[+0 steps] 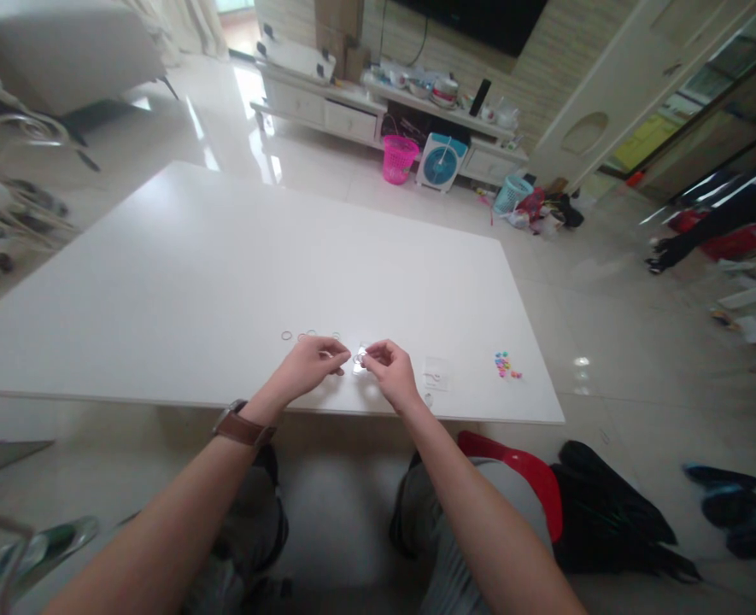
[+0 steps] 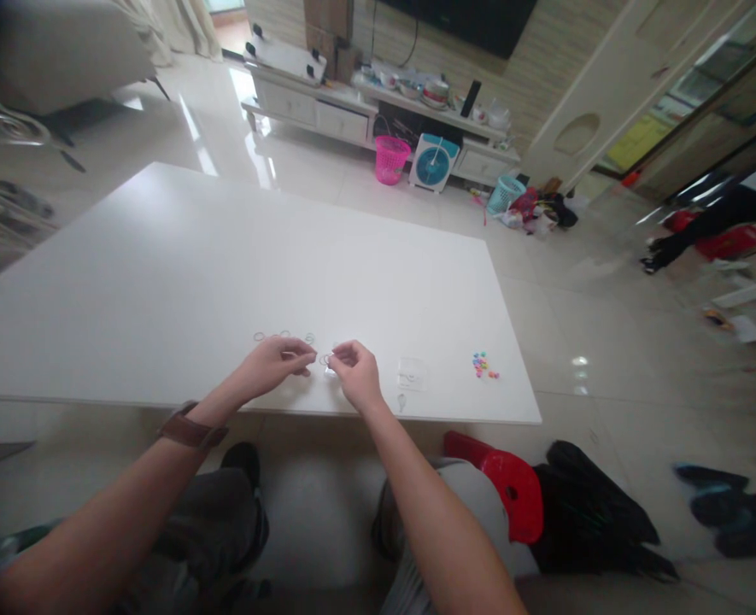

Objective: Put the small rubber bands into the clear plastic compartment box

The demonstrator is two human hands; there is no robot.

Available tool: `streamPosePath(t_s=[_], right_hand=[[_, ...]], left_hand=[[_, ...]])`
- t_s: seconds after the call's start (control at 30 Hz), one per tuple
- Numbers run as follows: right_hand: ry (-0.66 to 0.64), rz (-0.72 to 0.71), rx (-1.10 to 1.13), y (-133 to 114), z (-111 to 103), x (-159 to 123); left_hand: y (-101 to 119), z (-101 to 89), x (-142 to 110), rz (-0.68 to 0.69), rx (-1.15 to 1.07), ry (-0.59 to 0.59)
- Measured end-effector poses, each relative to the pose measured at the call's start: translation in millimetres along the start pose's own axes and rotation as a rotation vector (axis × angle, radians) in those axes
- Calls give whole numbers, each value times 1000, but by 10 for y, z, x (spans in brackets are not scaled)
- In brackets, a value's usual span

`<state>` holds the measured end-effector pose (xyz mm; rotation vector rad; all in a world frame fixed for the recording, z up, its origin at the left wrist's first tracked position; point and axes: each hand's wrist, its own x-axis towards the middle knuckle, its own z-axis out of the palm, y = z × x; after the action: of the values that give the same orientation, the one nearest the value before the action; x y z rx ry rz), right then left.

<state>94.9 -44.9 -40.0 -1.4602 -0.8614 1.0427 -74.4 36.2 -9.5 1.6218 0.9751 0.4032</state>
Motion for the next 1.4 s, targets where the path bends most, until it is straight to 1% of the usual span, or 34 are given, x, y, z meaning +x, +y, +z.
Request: streamPosePath(t_s=[0.07,0.13,0.2,0.27,0.33,0.4,0.47,0.5,0.53,0.6,0.7,0.73,0.8,0.93,1.13,1.3,1.4], right_hand=[[-42,-21,1,3,25,-22],[-66,-52,-21,-8,36,-38],[-34,-81,-57,-32,16,-34],[49,-108,-95,-60,-39,-6],[138,-139,-138,-79,-110,32],[180,-160,-172,-83,-174,64],[197,-165,-207,-75,-220,84],[207,-164,-227,-69,-239,92],[223,-164,-249,-65,-258,99],[261,-165,-298,-58,-304,116],[290,-163,-392,-41,-383,148],[289,-160,-425,-29,-402,157],[269,-154,-493,6,-417,166],[197,-155,-635,107,-371,165],[188,-183,-840,252,-300,194],[167,-294,-896,273,-288,194],[174,-338,-874,224,-284,169]], left_hand=[[5,49,6,14,-62,-28],[14,73,7,-4,-86,-64],[21,61,-1,-26,-52,-85],[18,29,-19,-44,10,-126],[3,4,-45,-64,21,-232],[-17,-1,-73,-74,-7,-384],[-34,12,-95,-29,2,-502],[-42,21,-101,10,28,-524],[-49,30,-103,51,66,-520],[-60,42,-97,103,155,-441],[-67,42,-81,99,327,-255],[-63,39,-79,97,384,-208],[-45,33,-85,98,484,-164],[4,27,-114,91,634,-167],[-60,93,-154,39,739,-198],[-122,233,-224,4,761,-250],[-140,234,-249,-11,785,-217]])
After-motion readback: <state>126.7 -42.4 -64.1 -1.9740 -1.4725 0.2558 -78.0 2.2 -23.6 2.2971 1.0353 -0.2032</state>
